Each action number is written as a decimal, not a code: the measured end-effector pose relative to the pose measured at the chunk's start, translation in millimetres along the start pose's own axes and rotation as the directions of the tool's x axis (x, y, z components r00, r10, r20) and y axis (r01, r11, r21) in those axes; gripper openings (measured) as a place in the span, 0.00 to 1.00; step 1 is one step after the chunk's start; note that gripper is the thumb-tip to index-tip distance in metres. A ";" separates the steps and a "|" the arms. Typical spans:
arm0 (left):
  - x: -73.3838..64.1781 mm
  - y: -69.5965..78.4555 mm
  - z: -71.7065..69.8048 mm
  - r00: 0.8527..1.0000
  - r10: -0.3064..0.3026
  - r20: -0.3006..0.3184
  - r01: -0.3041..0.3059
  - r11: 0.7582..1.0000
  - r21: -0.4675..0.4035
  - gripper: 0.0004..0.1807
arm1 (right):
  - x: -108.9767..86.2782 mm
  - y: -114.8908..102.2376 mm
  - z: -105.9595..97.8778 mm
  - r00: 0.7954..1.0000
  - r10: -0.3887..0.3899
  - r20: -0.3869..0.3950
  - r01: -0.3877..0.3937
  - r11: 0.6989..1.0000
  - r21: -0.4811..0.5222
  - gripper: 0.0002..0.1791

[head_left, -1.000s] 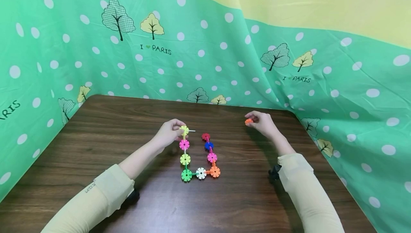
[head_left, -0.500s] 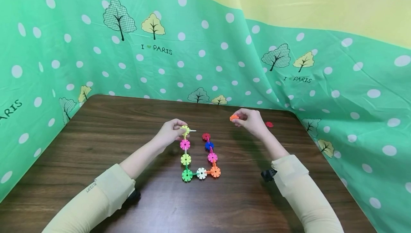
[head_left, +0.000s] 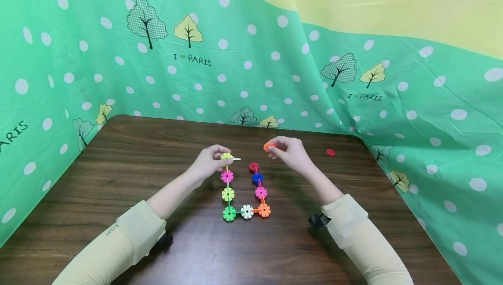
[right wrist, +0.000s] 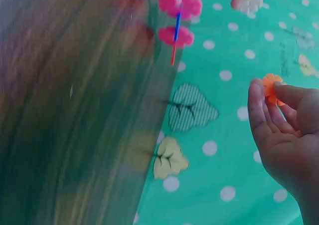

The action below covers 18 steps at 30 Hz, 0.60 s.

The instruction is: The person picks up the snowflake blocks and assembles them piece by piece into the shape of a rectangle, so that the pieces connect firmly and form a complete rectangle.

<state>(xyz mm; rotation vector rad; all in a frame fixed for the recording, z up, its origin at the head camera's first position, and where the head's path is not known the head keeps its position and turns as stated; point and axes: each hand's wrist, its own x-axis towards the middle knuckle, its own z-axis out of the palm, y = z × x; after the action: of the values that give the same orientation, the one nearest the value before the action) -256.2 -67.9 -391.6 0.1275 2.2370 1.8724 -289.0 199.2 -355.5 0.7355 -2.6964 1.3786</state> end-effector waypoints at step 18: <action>-2.6 0.7 1.6 0.998 0.063 0.009 -0.063 0.998 -0.025 0.19 | -0.6 -9.9 41.5 0.993 0.006 0.120 -0.005 1.000 -0.005 0.09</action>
<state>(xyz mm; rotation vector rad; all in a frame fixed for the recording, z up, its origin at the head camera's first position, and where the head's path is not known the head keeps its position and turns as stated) -253.4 -66.8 -390.9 0.2052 2.2275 1.9258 -276.5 162.5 -373.4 0.8378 -2.7926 1.3708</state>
